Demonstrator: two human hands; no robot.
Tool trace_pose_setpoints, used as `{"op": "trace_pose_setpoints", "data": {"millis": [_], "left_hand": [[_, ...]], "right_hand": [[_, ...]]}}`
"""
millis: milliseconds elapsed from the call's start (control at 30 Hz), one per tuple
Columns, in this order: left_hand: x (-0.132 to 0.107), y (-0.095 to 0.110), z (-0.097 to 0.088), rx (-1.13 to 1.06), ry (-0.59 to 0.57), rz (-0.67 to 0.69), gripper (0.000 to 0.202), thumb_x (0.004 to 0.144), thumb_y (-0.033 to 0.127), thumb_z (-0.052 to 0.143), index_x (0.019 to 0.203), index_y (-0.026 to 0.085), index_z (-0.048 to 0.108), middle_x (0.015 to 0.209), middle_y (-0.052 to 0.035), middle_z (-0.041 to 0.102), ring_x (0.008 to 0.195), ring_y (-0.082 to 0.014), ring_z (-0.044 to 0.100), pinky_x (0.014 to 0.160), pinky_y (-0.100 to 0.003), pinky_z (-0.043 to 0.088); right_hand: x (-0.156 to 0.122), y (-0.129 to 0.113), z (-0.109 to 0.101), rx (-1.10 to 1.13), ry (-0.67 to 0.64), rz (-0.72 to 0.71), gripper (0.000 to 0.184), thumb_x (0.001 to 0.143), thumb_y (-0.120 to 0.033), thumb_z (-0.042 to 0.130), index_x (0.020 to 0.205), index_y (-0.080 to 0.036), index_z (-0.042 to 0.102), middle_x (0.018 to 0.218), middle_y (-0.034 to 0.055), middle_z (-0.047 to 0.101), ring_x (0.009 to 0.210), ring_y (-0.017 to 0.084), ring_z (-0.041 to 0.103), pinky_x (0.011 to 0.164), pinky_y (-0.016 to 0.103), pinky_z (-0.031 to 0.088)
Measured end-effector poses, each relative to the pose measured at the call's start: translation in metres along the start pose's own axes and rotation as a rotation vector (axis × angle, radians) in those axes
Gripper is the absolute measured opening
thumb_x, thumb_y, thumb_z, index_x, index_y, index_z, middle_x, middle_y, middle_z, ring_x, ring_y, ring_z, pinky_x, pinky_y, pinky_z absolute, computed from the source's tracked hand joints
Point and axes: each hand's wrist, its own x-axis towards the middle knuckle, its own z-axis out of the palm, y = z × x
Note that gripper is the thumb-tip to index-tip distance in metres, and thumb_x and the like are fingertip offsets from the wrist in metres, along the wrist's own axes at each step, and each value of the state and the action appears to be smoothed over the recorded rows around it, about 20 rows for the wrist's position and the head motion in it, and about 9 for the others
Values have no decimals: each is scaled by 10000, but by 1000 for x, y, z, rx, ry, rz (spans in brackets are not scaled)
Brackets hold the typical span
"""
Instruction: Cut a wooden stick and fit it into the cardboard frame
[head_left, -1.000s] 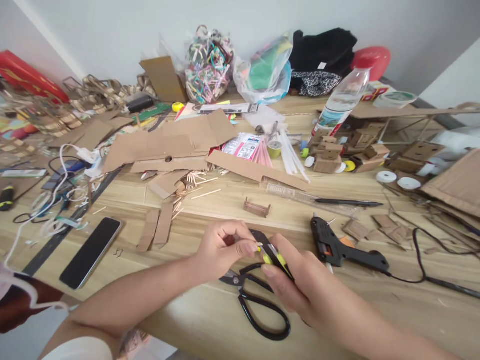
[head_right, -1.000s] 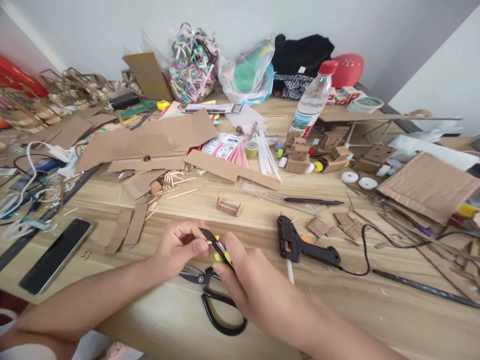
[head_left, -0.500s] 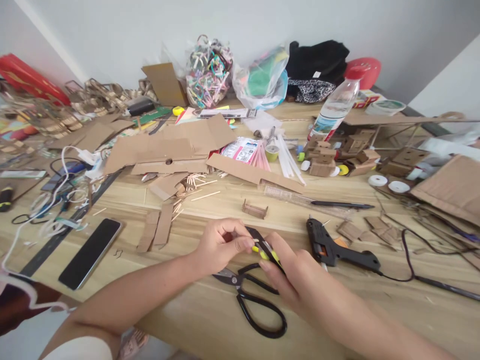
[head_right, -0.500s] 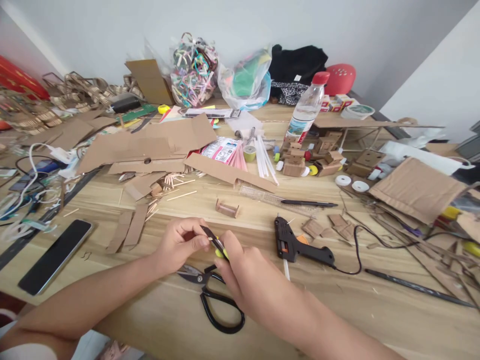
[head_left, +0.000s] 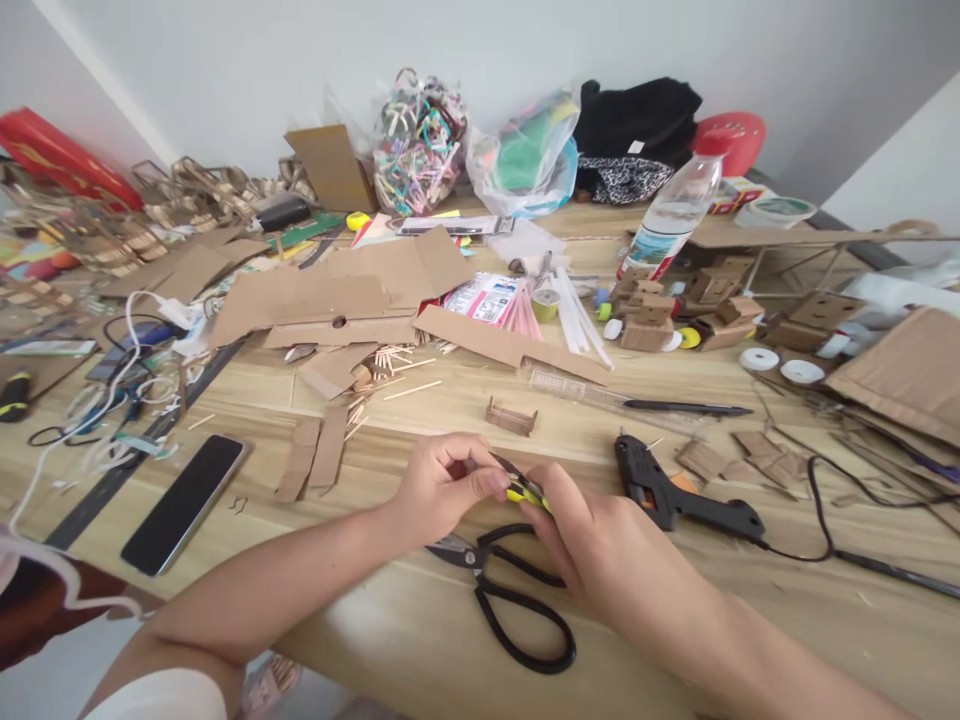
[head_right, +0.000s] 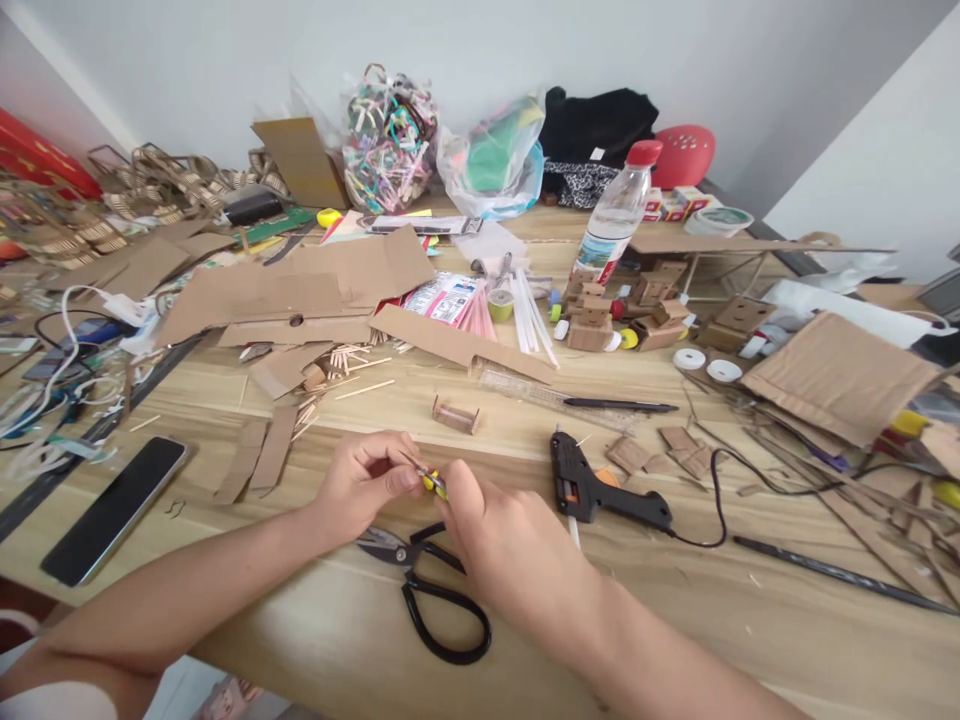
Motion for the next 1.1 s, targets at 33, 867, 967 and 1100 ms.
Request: {"op": "trace_pose_setpoints", "data": {"millis": [33,867,967,1100], "left_hand": [[0,0,-1,1,0,10,540,754,666,764,551,173,679,557,-42,641,557,-139,568,571,-271,461],[5,15,-6,-177,-119,-231,431,717,555,852,714,139,741,651,-39,694,533,-93,546,525,-224,445],[8,9,-8,-164,-98,-253,453,699,581,853,738,140,760,614,-36,695,497,-93,539,509,-232,457],[7,5,-8,-115,-43,-192,441,718,590,834,736,152,786,594,-32,703,428,-66,456,444,-219,406]], "right_hand": [[1,-1,-2,19,-8,12,166,955,-102,364,911,-233,456,523,-30,568,394,163,553,413,230,202],[9,0,-21,519,-73,150,146,951,-232,386,861,-297,291,517,-127,328,377,126,306,423,238,232],[10,2,-20,499,-32,142,137,952,-235,389,871,-297,297,521,-123,365,374,124,325,405,232,239],[10,5,-17,522,-27,145,122,947,-257,387,870,-295,301,494,-118,401,354,120,328,376,226,236]]}}
